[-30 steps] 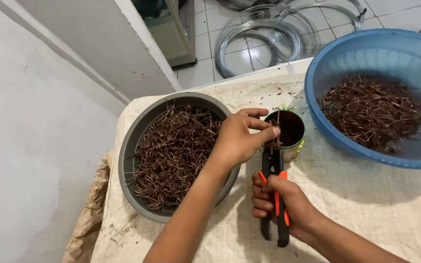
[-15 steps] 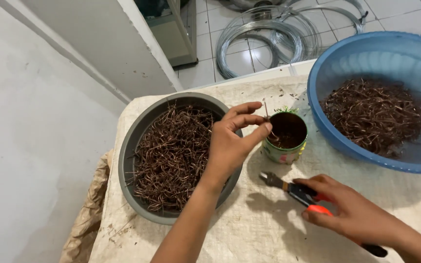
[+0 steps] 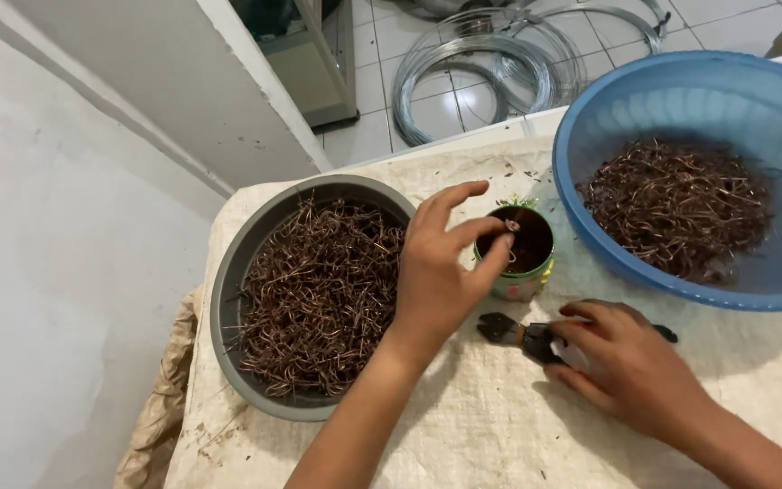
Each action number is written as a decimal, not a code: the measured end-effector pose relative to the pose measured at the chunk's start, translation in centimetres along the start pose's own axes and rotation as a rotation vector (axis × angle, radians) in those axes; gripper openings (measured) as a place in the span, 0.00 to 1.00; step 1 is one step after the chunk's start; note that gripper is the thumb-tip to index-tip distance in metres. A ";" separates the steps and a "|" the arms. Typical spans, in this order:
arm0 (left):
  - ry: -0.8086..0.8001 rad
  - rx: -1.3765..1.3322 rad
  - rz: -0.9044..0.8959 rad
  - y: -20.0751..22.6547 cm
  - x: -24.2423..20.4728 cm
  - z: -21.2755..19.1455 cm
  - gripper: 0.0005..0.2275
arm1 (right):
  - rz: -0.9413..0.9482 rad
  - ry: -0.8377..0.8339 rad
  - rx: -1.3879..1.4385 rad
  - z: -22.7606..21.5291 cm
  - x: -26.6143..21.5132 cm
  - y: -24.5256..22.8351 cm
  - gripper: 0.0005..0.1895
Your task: Sorting and transferring small brown stems into a container using hands and wire cutters
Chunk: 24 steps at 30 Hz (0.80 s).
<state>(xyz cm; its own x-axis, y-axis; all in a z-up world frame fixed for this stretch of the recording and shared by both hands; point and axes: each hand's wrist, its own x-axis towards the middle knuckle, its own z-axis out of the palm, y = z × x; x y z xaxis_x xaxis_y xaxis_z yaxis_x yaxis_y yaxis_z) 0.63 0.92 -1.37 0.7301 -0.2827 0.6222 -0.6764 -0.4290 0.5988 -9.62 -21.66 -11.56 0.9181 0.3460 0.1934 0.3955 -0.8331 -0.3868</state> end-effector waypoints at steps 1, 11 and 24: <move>0.003 0.003 -0.001 0.0 0.1 0.1 0.06 | -0.004 -0.001 0.000 -1.1 0.5 -0.1 0.27; -0.160 0.611 0.385 2.2 0.6 2.2 0.13 | -0.173 0.526 -0.276 -9.4 5.3 -0.7 0.21; -0.102 0.453 0.291 1.7 5.8 9.1 0.11 | -0.066 0.613 -0.265 -11.5 4.6 5.4 0.09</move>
<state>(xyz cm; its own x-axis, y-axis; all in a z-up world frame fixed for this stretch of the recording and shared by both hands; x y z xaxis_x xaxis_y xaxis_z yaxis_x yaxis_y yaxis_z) 4.62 -9.28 -1.38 0.5403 -0.5168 0.6641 -0.7583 -0.6411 0.1180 -3.55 -29.51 -2.34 0.6797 0.1571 0.7164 0.3582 -0.9235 -0.1373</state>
